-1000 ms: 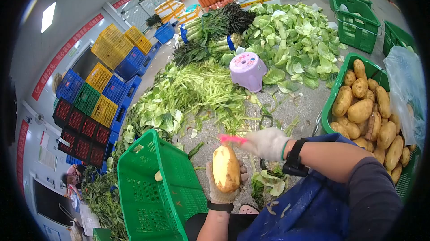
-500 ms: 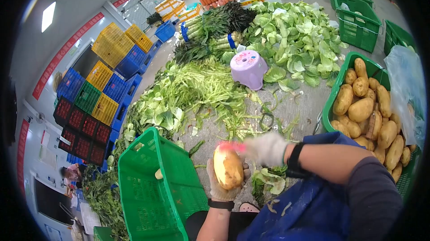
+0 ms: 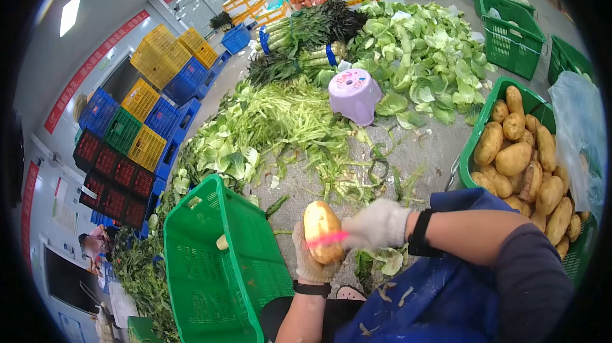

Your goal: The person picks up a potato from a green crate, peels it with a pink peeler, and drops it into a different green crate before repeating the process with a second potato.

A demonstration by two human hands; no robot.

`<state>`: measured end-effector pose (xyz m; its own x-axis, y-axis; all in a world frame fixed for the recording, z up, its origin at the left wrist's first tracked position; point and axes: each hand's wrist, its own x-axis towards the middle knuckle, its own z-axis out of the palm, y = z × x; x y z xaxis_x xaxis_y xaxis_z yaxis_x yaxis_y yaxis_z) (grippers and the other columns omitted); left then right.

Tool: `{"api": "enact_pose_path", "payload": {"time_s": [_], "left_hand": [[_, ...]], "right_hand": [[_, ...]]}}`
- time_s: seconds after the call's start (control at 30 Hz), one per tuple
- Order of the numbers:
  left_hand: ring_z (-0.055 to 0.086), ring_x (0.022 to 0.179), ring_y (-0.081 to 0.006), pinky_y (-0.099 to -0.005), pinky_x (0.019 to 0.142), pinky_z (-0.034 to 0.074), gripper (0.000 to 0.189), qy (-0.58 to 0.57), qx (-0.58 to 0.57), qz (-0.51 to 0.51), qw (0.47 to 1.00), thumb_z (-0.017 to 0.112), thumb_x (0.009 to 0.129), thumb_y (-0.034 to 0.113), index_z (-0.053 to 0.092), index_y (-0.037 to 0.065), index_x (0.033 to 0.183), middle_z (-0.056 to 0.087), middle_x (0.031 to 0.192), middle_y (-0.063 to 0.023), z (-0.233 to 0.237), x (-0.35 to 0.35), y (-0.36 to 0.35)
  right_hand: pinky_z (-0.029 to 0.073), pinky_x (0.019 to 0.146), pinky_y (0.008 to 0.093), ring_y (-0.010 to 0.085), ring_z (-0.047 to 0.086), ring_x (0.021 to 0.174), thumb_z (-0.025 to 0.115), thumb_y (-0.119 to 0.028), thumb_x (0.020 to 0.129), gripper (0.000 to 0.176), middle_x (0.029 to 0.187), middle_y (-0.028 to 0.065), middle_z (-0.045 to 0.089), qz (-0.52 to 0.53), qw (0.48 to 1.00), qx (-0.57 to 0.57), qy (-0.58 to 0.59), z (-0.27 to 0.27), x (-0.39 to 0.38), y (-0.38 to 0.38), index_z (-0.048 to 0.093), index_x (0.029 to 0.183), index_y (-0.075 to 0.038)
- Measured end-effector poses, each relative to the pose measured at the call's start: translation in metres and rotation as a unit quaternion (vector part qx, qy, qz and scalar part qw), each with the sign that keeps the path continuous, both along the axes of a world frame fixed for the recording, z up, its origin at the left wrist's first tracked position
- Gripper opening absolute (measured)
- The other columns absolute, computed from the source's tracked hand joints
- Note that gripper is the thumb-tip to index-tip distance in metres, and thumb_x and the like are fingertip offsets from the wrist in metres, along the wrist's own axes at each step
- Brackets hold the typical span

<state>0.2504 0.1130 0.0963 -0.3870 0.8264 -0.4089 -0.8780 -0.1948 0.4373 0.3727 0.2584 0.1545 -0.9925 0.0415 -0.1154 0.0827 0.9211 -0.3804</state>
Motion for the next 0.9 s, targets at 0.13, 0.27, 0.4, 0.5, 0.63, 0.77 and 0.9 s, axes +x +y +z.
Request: {"api": "enact_pose_path", "payload": {"time_s": [0.13, 0.27, 0.4, 0.5, 0.63, 0.77, 0.9], "left_hand": [[0.060, 0.091, -0.0274, -0.0449, 0.080, 0.052, 0.054, 0.034, 0.050, -0.036, 0.997, 0.045, 0.088, 0.054, 0.050, 0.011, 0.121, 0.059, 0.106, -0.0093, 0.005, 0.002, -0.001], [0.060, 0.092, -0.0297, -0.0504, 0.080, 0.051, 0.051, 0.006, 0.011, -0.002, 1.000, 0.044, 0.088, 0.053, 0.051, 0.014, 0.120, 0.061, 0.104, -0.0089, -0.010, -0.005, 0.000], [0.061, 0.096, -0.0307, -0.0471, 0.084, 0.052, 0.055, 0.013, 0.048, -0.044, 0.998, 0.042, 0.088, 0.056, 0.051, 0.013, 0.123, 0.061, 0.108, -0.0106, 0.009, 0.000, -0.003], [0.061, 0.096, -0.0324, -0.0517, 0.085, 0.051, 0.060, 0.005, 0.028, -0.016, 0.999, 0.042, 0.088, 0.057, 0.048, 0.013, 0.127, 0.060, 0.111, -0.0128, 0.007, 0.001, -0.002], [0.061, 0.100, -0.0320, -0.0472, 0.087, 0.051, 0.062, 0.014, 0.097, -0.079, 0.992, 0.042, 0.089, 0.057, 0.046, 0.011, 0.130, 0.059, 0.116, -0.0151, 0.006, -0.002, -0.006], [0.061, 0.097, -0.0339, -0.0511, 0.085, 0.051, 0.060, -0.060, 0.071, -0.030, 0.995, 0.042, 0.089, 0.055, 0.048, 0.008, 0.126, 0.059, 0.111, -0.0172, 0.008, -0.001, -0.003], [0.058, 0.104, -0.0374, -0.0538, 0.087, 0.050, 0.064, -0.007, 0.114, -0.092, 0.989, 0.044, 0.088, 0.057, 0.044, 0.009, 0.132, 0.055, 0.119, -0.0203, -0.001, 0.000, -0.005]], "right_hand": [[0.050, 0.058, 0.0447, 0.0344, 0.063, 0.066, 0.047, -0.047, 0.091, 0.038, 0.069, 0.0138, 0.061, -0.180, 0.982, -0.033, 0.038, -0.010, -0.003, 0.028, 0.057, 0.086, -0.011], [0.050, 0.058, 0.0446, 0.0350, 0.062, 0.065, 0.048, -0.046, 0.091, 0.038, 0.068, 0.0143, 0.061, 0.032, 0.999, -0.008, 0.034, -0.014, -0.002, 0.002, 0.058, 0.083, -0.010], [0.050, 0.060, 0.0436, 0.0345, 0.064, 0.071, 0.048, -0.048, 0.090, 0.037, 0.072, 0.0137, 0.062, -0.163, 0.985, -0.048, 0.042, -0.018, -0.004, 0.031, 0.057, 0.088, -0.012], [0.050, 0.058, 0.0432, 0.0356, 0.062, 0.066, 0.049, -0.046, 0.091, 0.038, 0.069, 0.0149, 0.061, 0.058, 0.995, -0.021, 0.072, -0.018, 0.001, 0.011, 0.058, 0.087, -0.009], [0.050, 0.060, 0.0437, 0.0347, 0.064, 0.070, 0.049, -0.048, 0.090, 0.037, 0.072, 0.0123, 0.062, -0.201, 0.978, -0.015, 0.054, -0.028, -0.010, 0.035, 0.056, 0.089, -0.012], [0.049, 0.057, 0.0438, 0.0344, 0.063, 0.065, 0.047, -0.047, 0.092, 0.039, 0.068, 0.0134, 0.061, 0.029, 0.997, -0.007, 0.066, -0.009, 0.002, 0.010, 0.058, 0.086, -0.010], [0.050, 0.061, 0.0443, 0.0339, 0.064, 0.068, 0.046, -0.050, 0.092, 0.039, 0.077, 0.0124, 0.064, -0.201, 0.979, -0.008, 0.027, -0.018, -0.011, 0.041, 0.057, 0.092, -0.012]]}}
